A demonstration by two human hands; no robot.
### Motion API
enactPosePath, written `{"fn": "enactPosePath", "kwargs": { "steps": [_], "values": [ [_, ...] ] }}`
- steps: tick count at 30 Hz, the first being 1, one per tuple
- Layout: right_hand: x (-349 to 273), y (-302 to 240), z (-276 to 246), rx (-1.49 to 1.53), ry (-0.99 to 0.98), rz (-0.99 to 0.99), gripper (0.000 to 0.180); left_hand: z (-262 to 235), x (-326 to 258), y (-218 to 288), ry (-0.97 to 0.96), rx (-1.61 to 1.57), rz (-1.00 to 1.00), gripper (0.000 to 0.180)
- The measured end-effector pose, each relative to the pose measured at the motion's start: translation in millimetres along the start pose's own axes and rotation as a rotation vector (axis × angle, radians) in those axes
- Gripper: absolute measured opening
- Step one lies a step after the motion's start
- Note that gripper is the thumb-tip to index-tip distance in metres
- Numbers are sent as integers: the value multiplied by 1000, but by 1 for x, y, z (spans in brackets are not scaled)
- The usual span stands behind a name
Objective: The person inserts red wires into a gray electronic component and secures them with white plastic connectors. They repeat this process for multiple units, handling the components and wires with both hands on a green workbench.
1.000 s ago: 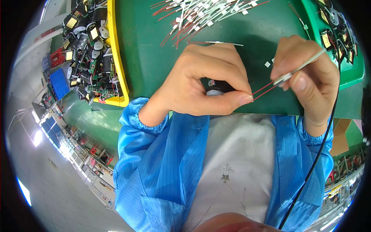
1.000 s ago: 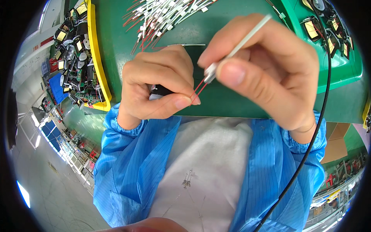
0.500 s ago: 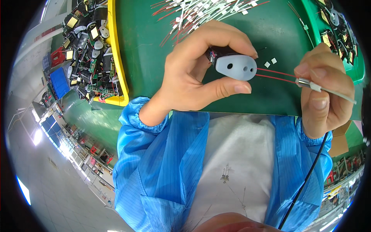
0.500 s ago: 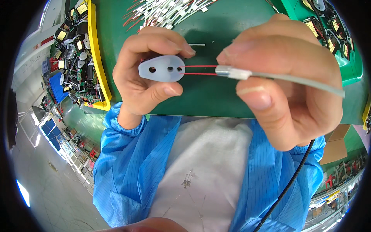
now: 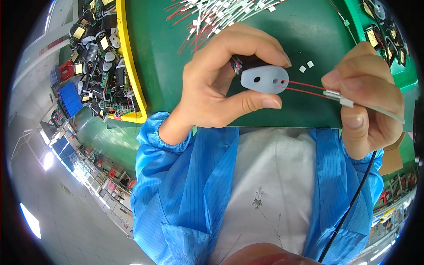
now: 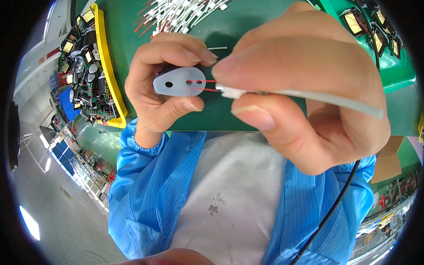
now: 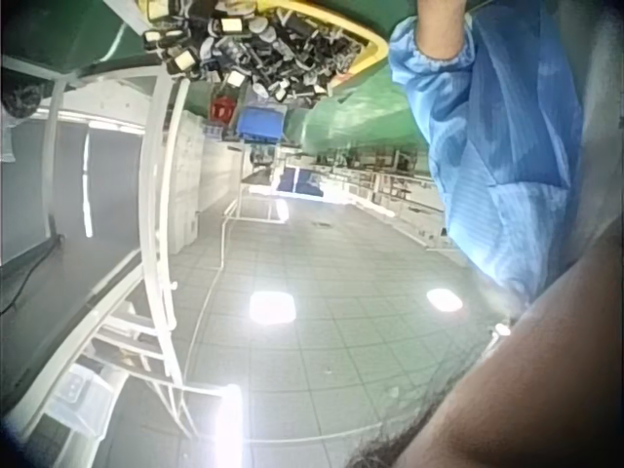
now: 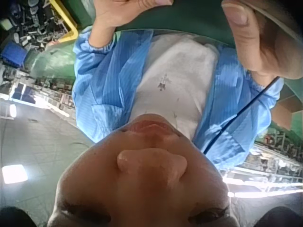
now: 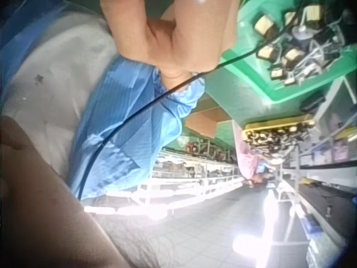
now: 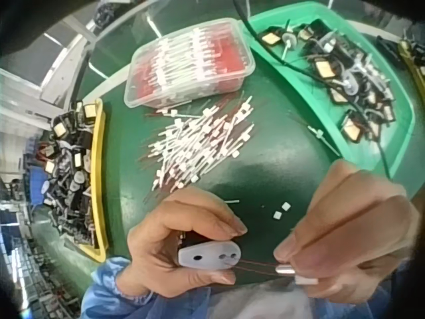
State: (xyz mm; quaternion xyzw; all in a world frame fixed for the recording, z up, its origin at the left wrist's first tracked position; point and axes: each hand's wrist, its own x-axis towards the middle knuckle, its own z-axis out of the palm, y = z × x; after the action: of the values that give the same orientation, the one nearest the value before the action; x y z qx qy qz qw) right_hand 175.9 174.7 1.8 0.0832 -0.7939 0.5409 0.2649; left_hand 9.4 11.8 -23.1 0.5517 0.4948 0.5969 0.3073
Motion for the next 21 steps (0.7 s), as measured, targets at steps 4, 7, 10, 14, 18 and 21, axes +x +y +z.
{"fn": "enactPosePath", "kwargs": {
  "steps": [4, 7, 10, 14, 18, 21],
  "values": [
    [2, -1, -3, -26, -44, -4, 23, -1, 0, 0, -12, 13, 9, 52],
    [2, -2, -1, -60, -19, -30, 23, -1, 0, 1, -7, 20, 13, 52],
    [-1, 2, 4, -49, 58, -65, 23, -1, 0, 1, -11, 30, 22, 52],
    [-2, 2, 1, -44, 55, -70, 24, -1, 0, -1, -12, 14, 12, 52],
    [-1, 2, -1, -59, 32, -93, 24, -1, 1, 0, -13, 13, -3, 52],
    [-2, 3, 1, -21, 20, -98, 23, 0, -3, 0, 0, 25, -4, 52]
  ]
}}
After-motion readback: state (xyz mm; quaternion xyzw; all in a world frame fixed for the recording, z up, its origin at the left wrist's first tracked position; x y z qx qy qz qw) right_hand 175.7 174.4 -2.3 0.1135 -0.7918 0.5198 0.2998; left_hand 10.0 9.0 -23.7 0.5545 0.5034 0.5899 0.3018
